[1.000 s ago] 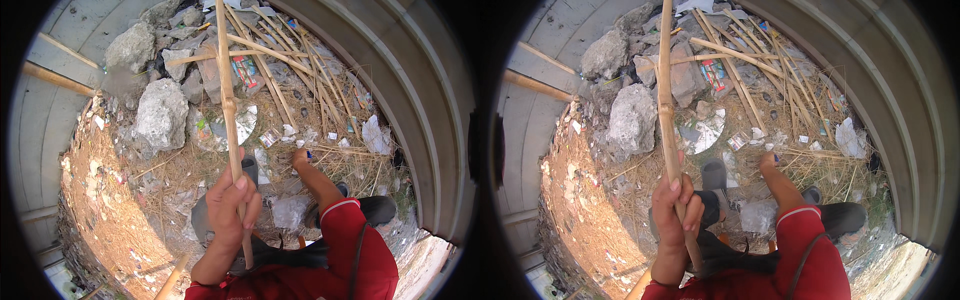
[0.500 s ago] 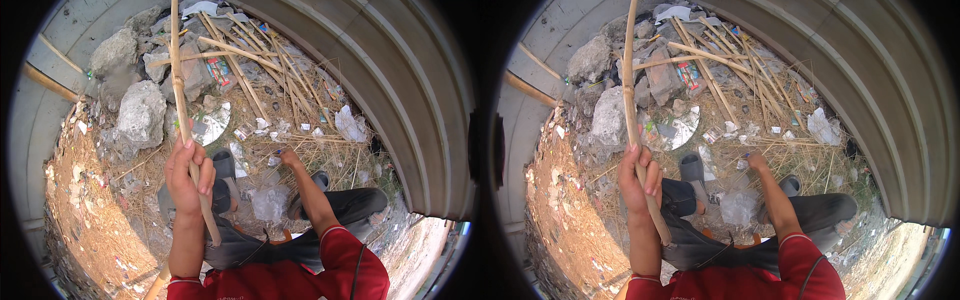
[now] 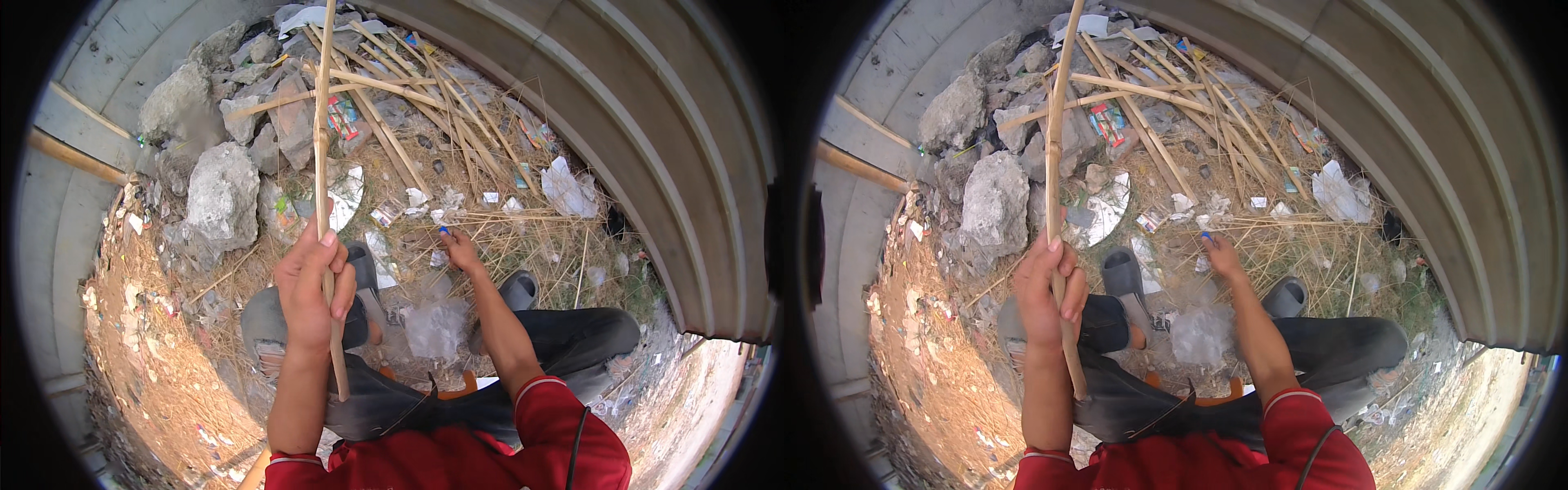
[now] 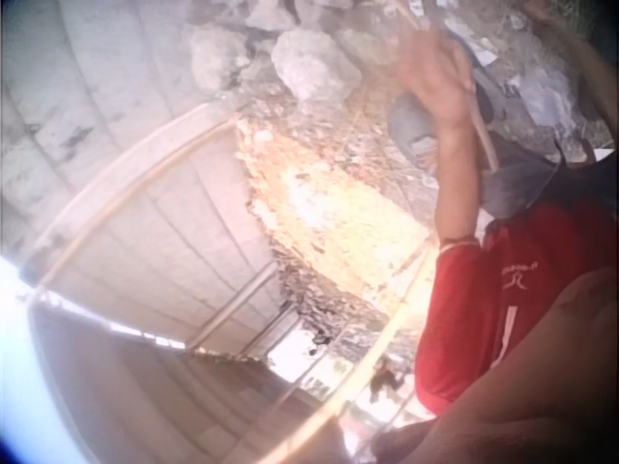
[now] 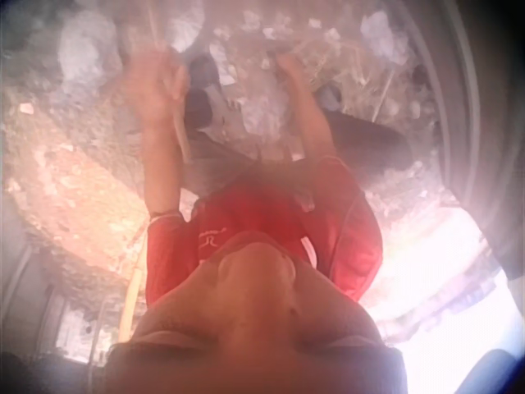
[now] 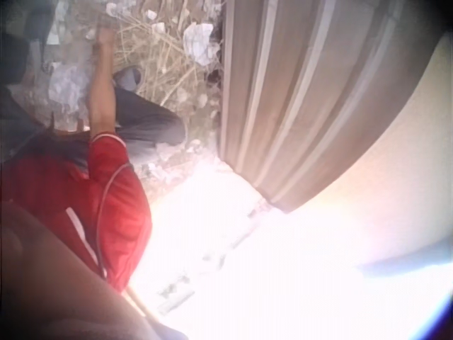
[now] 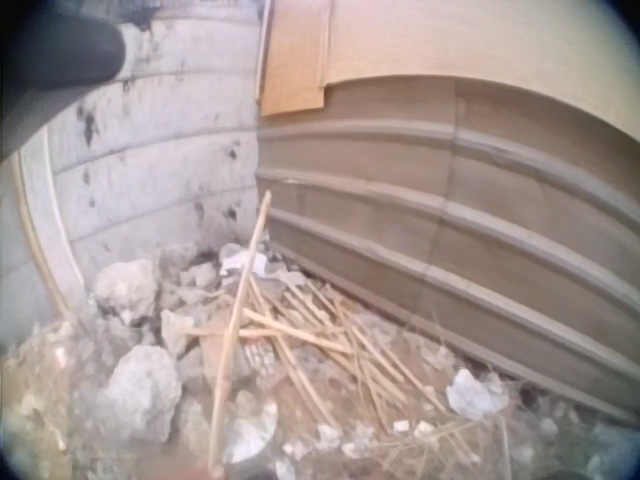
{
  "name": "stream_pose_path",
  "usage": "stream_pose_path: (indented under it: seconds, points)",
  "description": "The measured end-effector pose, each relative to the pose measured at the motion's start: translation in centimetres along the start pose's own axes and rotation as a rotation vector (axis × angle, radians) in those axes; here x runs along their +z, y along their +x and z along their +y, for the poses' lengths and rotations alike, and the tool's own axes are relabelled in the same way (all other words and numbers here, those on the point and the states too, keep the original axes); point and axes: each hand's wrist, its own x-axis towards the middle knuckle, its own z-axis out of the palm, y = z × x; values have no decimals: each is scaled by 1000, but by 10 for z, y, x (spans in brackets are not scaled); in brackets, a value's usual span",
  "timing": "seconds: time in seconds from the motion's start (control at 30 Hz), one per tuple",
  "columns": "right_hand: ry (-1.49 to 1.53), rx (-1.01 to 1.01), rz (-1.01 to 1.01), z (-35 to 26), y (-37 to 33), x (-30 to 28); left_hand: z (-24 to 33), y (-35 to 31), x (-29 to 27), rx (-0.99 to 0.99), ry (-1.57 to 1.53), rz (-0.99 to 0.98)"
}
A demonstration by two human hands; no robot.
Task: The person sits on a small stool and uses a blue utility knife to shave thin strips off a long bamboo stick. They repeatedly rotate the stick and scrape the blade along its length to smooth the surface and remove the outer layer.
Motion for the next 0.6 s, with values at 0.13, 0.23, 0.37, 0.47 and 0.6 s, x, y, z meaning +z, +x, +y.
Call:
stream_pose_path:
  seconds: [0.13, 0.23, 0.37, 0.47, 0.6]
  points:
    - [402, -136, -115, -176, -50, -33, -1, -5, -2, -11, 46, -14]
    - [286, -432, -151, -269, -79, -83, -10, -3, 4, -2, 132, -97]
    - [-69, -735, -110, -362, -126, -134, -18, -9, 10, 5, 155, -166]
    - [-83, -686, -159, -382, -155, -165, -26, -16, 23, -4, 148, -199]
    - [-12, -559, -119, -368, -179, -203, -40, -24, 42, 23, 250, -326]
